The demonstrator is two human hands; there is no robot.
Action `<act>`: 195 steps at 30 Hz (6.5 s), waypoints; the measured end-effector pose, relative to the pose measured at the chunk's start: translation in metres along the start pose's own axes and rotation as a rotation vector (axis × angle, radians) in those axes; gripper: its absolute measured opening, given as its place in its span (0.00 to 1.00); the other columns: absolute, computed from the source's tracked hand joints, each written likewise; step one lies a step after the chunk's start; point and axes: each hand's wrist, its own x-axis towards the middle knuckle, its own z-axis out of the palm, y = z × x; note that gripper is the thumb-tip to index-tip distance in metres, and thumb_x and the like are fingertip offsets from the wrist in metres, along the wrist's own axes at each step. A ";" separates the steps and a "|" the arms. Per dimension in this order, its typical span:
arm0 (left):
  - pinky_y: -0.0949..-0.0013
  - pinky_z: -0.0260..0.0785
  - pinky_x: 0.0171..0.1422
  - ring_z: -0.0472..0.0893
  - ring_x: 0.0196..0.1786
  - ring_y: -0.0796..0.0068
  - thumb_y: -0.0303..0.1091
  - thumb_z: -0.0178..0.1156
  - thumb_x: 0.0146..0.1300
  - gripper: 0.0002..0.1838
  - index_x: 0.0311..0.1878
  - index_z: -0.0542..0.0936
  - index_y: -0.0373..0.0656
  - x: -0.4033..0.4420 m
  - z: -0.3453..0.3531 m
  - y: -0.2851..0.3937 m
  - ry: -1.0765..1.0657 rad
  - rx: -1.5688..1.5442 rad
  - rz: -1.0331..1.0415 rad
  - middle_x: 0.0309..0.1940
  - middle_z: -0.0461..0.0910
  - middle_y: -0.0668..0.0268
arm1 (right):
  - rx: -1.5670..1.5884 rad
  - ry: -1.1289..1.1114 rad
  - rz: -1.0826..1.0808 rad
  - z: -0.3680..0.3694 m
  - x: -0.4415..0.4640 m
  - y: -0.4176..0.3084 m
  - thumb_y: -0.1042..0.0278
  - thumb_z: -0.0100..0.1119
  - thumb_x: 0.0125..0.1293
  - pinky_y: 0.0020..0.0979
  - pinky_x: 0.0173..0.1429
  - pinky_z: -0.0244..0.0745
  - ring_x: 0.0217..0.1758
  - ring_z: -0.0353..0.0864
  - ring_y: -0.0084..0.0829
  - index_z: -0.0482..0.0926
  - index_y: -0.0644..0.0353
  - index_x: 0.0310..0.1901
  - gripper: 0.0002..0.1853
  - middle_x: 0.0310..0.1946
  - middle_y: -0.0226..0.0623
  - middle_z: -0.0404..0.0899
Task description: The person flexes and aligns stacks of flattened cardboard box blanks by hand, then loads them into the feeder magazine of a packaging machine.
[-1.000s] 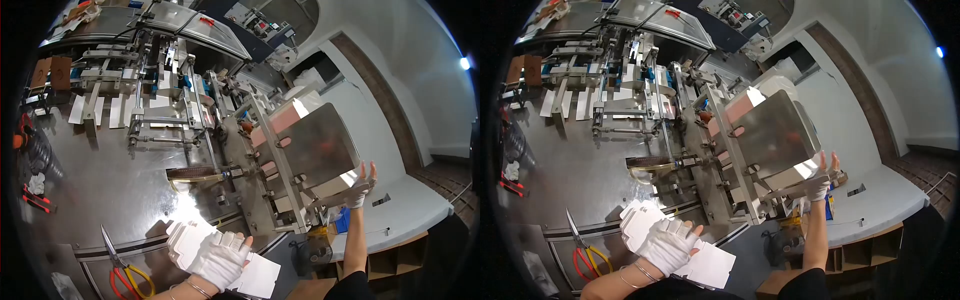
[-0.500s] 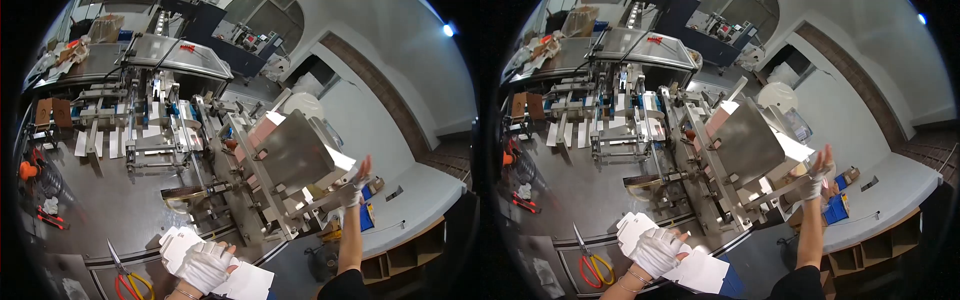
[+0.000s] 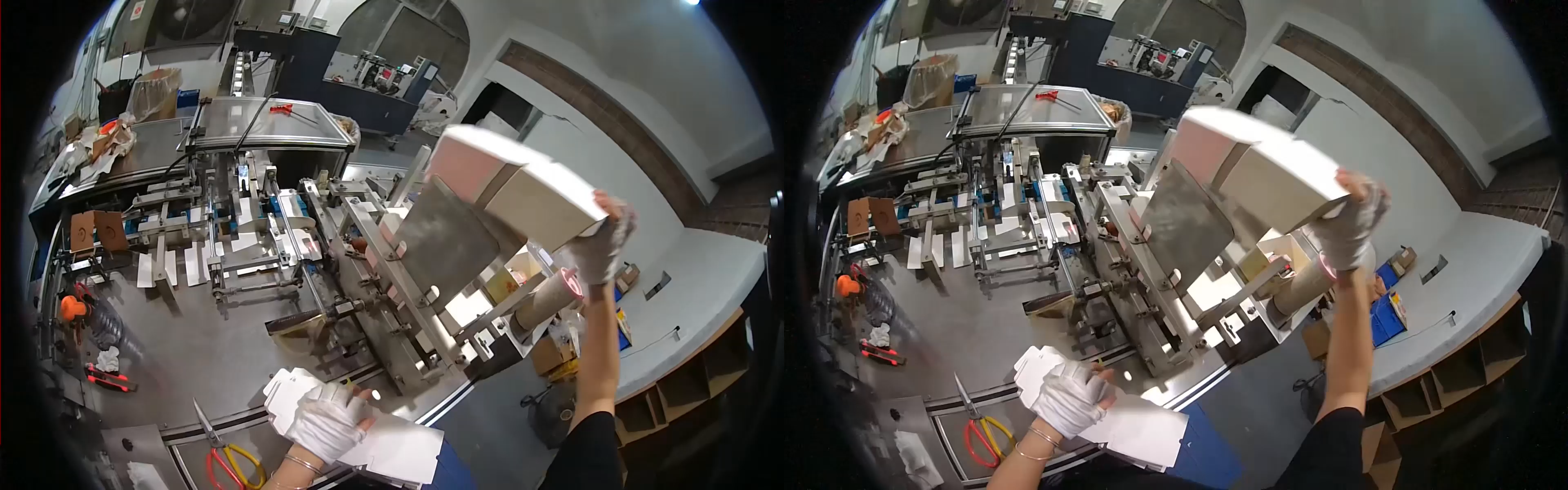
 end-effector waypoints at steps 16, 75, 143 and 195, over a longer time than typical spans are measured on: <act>0.61 0.64 0.62 0.69 0.60 0.67 0.71 0.44 0.56 0.48 0.70 0.52 0.44 -0.018 -0.108 -0.005 0.517 -2.204 -0.148 0.62 0.64 0.58 | 0.744 0.048 -0.092 -0.190 -0.072 -0.149 0.55 0.48 0.61 0.49 0.68 0.52 0.55 0.70 0.35 0.70 0.44 0.47 0.14 0.49 0.33 0.73; 0.68 0.61 0.62 0.69 0.59 0.64 0.34 0.62 0.53 0.35 0.64 0.60 0.39 -0.047 -0.033 -0.046 0.378 -0.146 -0.412 0.59 0.66 0.55 | 0.271 -0.284 0.208 0.019 -0.068 -0.031 0.68 0.73 0.27 0.41 0.58 0.56 0.46 0.73 0.36 0.67 0.47 0.51 0.41 0.44 0.34 0.74; 0.68 0.46 0.69 0.60 0.64 0.69 0.29 0.49 0.63 0.31 0.68 0.53 0.40 -0.013 -0.054 0.007 0.790 -0.954 -0.502 0.63 0.58 0.58 | 0.101 -0.327 -0.033 0.023 -0.061 -0.011 0.60 0.69 0.32 0.38 0.67 0.45 0.53 0.72 0.27 0.75 0.42 0.44 0.29 0.44 0.17 0.78; 0.75 0.64 0.57 0.73 0.51 0.81 0.53 0.43 0.68 0.27 0.59 0.71 0.41 0.003 -0.124 -0.076 0.218 -1.033 -0.226 0.52 0.75 0.68 | 0.990 -0.330 -0.346 -0.146 -0.041 -0.162 0.62 0.60 0.55 0.37 0.50 0.72 0.45 0.79 0.34 0.68 0.46 0.53 0.22 0.48 0.36 0.76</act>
